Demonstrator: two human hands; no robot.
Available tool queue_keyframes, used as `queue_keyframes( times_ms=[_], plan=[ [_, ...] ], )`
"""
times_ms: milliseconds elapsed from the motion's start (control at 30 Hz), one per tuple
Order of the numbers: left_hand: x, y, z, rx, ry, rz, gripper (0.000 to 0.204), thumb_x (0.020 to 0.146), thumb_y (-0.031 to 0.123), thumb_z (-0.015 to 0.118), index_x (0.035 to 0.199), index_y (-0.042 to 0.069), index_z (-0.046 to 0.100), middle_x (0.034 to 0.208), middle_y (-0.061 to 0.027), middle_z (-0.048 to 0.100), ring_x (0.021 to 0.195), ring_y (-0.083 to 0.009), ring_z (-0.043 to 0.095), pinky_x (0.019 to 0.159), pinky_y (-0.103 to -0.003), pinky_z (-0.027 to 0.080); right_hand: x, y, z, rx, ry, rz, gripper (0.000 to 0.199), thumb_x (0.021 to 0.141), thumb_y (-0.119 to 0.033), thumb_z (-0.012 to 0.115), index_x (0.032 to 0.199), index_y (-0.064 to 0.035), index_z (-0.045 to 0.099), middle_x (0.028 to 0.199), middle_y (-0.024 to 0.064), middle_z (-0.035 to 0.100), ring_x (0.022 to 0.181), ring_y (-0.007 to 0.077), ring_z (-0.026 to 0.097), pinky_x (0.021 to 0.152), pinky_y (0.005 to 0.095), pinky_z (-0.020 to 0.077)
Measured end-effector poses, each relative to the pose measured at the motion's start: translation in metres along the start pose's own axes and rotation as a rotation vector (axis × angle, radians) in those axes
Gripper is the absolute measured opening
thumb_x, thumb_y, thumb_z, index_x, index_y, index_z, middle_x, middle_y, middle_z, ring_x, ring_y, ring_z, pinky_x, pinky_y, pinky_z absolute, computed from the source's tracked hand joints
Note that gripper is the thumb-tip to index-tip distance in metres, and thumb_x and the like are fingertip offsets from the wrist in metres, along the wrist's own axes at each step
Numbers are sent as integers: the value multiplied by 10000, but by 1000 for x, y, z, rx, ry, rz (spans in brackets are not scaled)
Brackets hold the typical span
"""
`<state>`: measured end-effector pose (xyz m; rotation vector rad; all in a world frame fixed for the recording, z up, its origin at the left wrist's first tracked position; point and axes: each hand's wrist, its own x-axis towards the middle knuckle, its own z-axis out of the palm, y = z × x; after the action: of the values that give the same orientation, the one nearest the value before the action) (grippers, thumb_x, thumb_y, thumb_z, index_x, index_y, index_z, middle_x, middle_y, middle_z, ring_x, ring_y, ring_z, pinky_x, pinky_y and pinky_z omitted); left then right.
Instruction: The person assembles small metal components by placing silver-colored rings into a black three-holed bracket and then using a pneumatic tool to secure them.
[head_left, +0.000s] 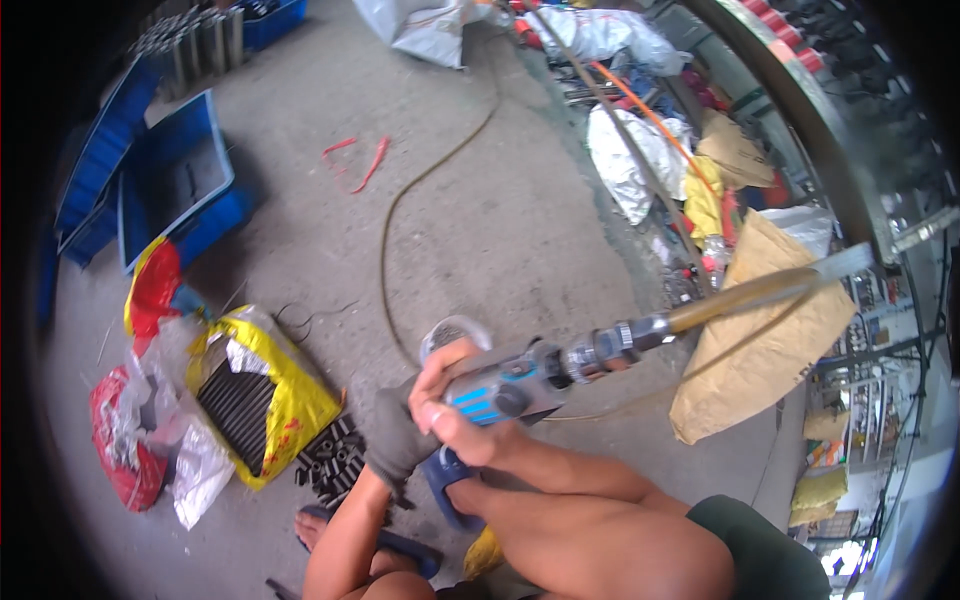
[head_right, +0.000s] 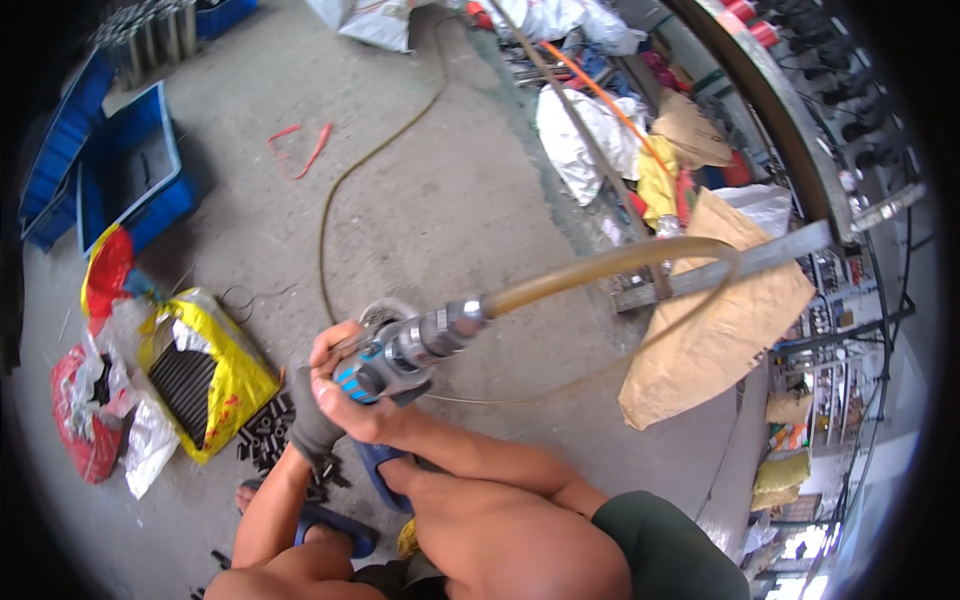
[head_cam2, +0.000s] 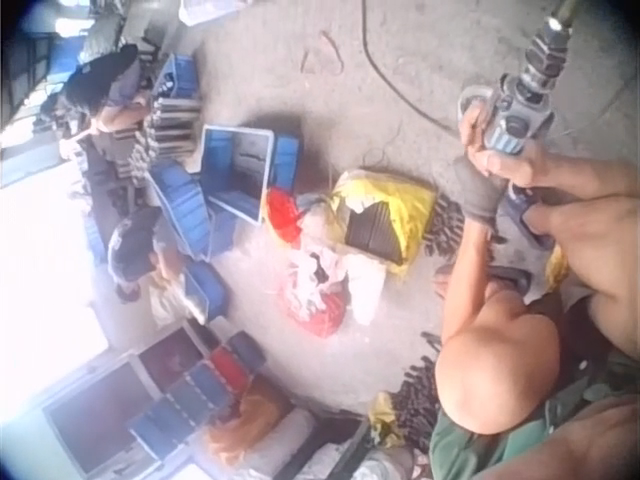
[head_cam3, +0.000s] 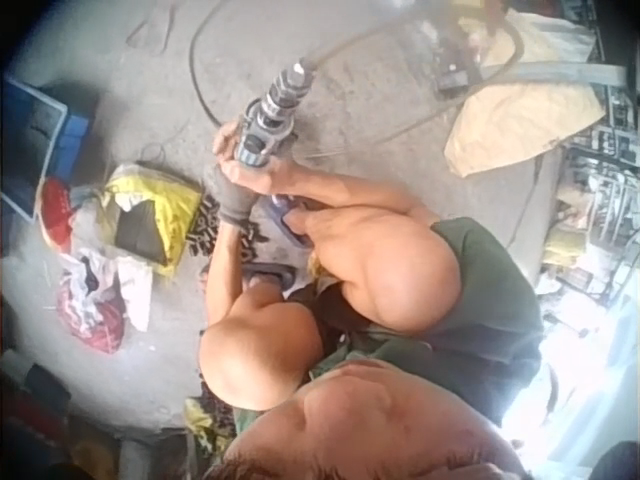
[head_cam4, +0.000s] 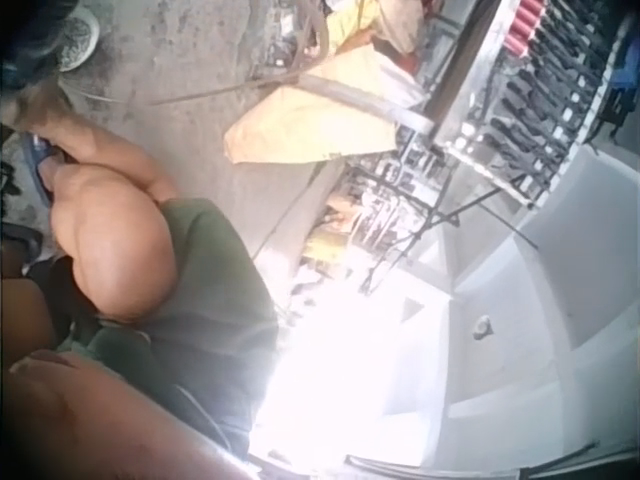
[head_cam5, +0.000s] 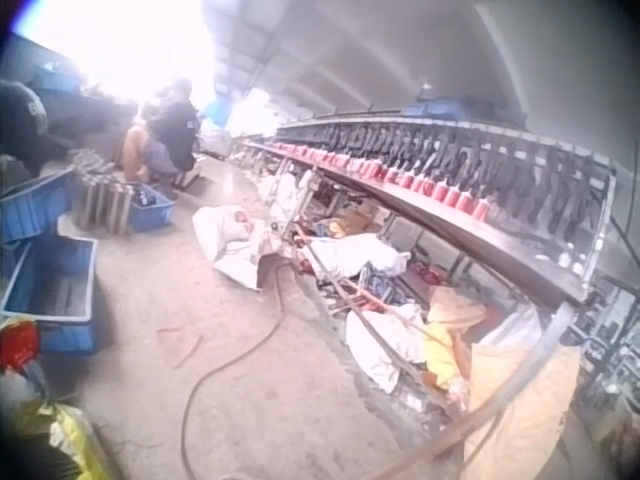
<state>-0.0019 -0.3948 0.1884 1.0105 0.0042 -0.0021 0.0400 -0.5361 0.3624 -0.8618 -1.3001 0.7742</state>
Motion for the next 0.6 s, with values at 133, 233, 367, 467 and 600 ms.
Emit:
queue_keyframes(
  times_ms=[133, 233, 367, 467, 600],
  plan=[
    [-8, 23, 9, -193, 99, -26, 236, 819, 279, 620, 985, 137, 531, 914, 31, 463, 941, -118, 493, 955, -267, 431, -3, 3, 5, 116, -135, -44, 355, 909, -82, 659, 1247, 8, 597, 881, 51, 642, 899, 195, 612, 886, 339, 498],
    [-6, 18, 17, -122, 81, -37, 230, 813, 279, 655, 946, 122, 552, 838, 23, 463, 868, -127, 506, 895, -286, 442, -7, -4, 7, 122, -157, -5, 326, 908, -92, 664, 1215, -1, 604, 860, 45, 633, 868, 185, 606, 853, 330, 495],
    [-1, -10, 19, 223, 27, -51, 237, 828, 285, 701, 917, 87, 605, 772, -13, 522, 783, -140, 545, 797, -315, 458, -26, -7, -2, 123, -78, 54, 289, 905, -105, 670, 1173, -13, 614, 832, 36, 622, 826, 172, 599, 808, 318, 490],
    [2, -27, 19, 422, 12, -41, 251, 838, 289, 735, 896, 62, 645, 722, -40, 566, 719, -150, 573, 723, -338, 470, -43, 14, -15, 168, 221, 249, 261, 904, -115, 674, 1142, -22, 621, 811, 29, 614, 795, 162, 594, 774, 309, 487],
    [-7, -17, -26, 718, 43, 9, 280, 853, 294, 781, 868, 27, 698, 656, -77, 624, 633, -162, 612, 625, -367, 485, -40, 72, -37, 287, 780, 446, 225, 901, -128, 680, 1100, -34, 631, 783, 20, 603, 753, 148, 586, 730, 298, 483]
  ],
)
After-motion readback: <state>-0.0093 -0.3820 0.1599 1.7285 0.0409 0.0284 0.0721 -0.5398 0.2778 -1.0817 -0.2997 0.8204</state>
